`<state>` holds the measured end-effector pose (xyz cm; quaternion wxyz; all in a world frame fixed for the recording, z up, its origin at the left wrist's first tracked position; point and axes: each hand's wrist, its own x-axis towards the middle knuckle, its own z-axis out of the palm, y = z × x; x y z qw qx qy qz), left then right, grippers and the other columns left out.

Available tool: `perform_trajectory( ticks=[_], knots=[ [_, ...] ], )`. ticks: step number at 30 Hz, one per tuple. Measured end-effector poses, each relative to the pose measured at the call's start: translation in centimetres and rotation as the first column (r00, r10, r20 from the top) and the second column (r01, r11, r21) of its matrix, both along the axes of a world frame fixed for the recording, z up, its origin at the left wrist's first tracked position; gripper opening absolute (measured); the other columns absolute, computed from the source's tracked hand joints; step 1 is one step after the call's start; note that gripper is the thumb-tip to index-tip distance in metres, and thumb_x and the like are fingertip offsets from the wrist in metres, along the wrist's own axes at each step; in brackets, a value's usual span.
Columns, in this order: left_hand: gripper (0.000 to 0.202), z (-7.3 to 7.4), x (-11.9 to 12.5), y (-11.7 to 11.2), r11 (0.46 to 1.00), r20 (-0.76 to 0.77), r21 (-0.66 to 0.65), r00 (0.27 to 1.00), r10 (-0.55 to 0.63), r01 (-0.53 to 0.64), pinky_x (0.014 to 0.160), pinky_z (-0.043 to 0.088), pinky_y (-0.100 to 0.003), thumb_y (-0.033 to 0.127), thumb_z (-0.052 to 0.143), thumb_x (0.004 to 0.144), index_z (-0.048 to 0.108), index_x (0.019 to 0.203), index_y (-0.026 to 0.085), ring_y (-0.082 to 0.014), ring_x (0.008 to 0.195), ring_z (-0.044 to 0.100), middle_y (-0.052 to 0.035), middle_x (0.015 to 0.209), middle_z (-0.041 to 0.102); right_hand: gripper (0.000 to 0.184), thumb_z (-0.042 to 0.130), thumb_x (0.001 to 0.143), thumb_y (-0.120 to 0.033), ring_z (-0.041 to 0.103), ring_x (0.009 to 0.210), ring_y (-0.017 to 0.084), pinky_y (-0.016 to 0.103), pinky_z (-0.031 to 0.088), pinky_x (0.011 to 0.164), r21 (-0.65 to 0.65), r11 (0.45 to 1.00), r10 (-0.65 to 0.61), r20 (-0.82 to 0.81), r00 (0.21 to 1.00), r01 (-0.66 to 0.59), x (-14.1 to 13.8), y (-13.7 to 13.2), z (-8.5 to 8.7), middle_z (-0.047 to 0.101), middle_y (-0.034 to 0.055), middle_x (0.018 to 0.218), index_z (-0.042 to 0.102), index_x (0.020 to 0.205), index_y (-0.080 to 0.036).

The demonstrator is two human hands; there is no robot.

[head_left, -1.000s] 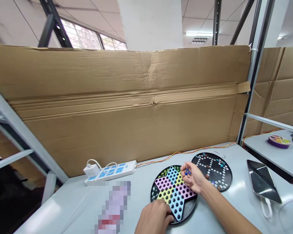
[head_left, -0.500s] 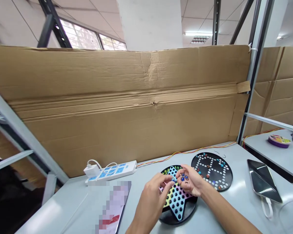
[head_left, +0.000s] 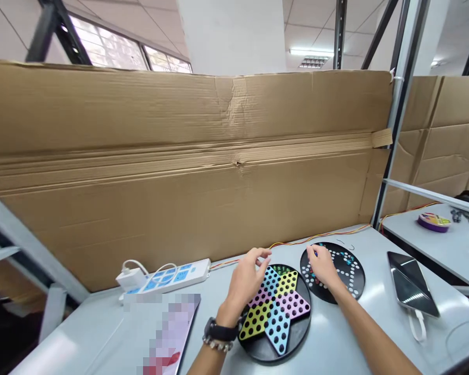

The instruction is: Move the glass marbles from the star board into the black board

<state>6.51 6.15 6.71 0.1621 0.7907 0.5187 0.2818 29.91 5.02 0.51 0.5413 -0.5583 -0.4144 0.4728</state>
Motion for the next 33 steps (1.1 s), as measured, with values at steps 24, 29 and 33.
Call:
perform_trajectory(
  ticks=[24, 29, 33],
  knots=[
    [0.028, 0.3, 0.3, 0.4, 0.975, -0.632, -0.194, 0.774, -0.038, -0.110, 0.084, 0.049, -0.038, 0.003, 0.052, 0.086, 0.077, 0.094, 0.012, -0.0329, 0.101, 0.073, -0.0208, 0.099, 0.078, 0.032, 0.043, 0.105, -0.040, 0.060, 0.109, 0.027, 0.036, 0.039, 0.088, 0.065, 0.994, -0.092, 0.941, 0.325, 0.091, -0.4, -1.0, -0.1, 0.069, 0.0106, 0.108, 0.066, 0.092, -0.021],
    [0.029, 0.3, -0.9, 0.9, 0.970, -0.614, -0.233, 0.784, -0.094, -0.066, 0.083, 0.049, -0.037, 0.004, 0.056, 0.084, 0.080, 0.094, 0.016, -0.0315, 0.100, 0.074, -0.0168, 0.103, 0.079, 0.030, 0.044, 0.104, -0.039, 0.061, 0.107, 0.026, 0.036, 0.039, 0.086, 0.027, 0.998, -0.043, 0.928, 0.369, 0.049, -0.8, -1.1, -0.3, 0.070, 0.0097, 0.108, 0.066, 0.092, -0.022],
    [0.032, 0.3, -2.0, 1.7, 0.959, -0.576, -0.279, 0.806, -0.135, -0.038, 0.086, 0.050, -0.033, 0.010, 0.060, 0.084, 0.082, 0.101, 0.024, -0.0273, 0.102, 0.074, -0.0090, 0.106, 0.081, 0.029, 0.045, 0.103, -0.040, 0.062, 0.106, 0.026, 0.035, 0.038, 0.085, 0.017, 0.999, -0.033, 0.924, 0.382, 0.044, -0.9, -1.1, -0.5, 0.070, 0.0090, 0.109, 0.065, 0.093, -0.021]
  ],
)
